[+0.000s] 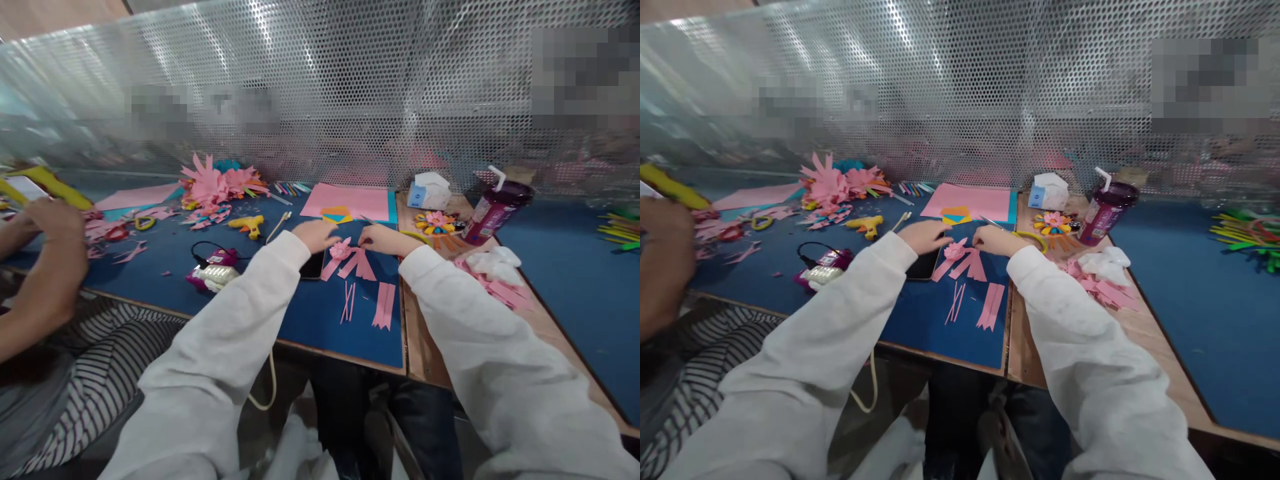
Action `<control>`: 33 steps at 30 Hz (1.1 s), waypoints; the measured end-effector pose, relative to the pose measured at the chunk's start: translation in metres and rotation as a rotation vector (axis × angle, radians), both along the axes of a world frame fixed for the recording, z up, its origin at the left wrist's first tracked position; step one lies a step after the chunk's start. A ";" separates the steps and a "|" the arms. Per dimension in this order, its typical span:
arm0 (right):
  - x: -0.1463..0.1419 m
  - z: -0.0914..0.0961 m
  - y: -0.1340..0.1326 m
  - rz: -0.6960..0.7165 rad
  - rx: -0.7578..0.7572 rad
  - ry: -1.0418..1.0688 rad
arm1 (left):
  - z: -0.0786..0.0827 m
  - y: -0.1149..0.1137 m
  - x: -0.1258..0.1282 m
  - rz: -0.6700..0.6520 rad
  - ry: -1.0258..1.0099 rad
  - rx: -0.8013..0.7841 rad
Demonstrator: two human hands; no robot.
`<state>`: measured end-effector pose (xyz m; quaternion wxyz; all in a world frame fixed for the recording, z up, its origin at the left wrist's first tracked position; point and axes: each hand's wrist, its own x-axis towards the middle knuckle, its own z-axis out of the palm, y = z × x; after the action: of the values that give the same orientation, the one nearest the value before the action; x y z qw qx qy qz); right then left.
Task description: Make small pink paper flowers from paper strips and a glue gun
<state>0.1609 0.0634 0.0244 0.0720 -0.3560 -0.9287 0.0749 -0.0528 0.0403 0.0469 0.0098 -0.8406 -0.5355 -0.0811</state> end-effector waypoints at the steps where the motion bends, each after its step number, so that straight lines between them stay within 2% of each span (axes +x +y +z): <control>1: 0.000 0.000 -0.002 0.015 0.006 0.001 | -0.003 -0.005 0.013 -0.074 0.024 -0.024; 2: 0.000 0.000 -0.004 0.028 0.010 0.002 | -0.006 -0.009 0.023 -0.182 0.098 -0.026; 4: 0.001 0.001 -0.007 0.049 0.017 0.005 | -0.012 -0.014 0.038 -0.248 0.176 -0.016; 10: 0.002 -0.004 -0.005 0.059 0.043 0.032 | -0.024 -0.013 0.043 -0.205 0.177 0.022; 20: 0.003 -0.012 -0.002 0.081 0.054 0.138 | -0.029 -0.018 0.042 -0.195 0.146 0.027; 33: 0.005 -0.019 -0.002 0.058 0.002 0.275 | -0.033 -0.008 0.037 -0.299 0.090 0.089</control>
<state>0.1661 0.0609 0.0056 0.1966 -0.3153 -0.9201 0.1240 -0.0162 0.0319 0.0141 0.0588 -0.9124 -0.3994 -0.0677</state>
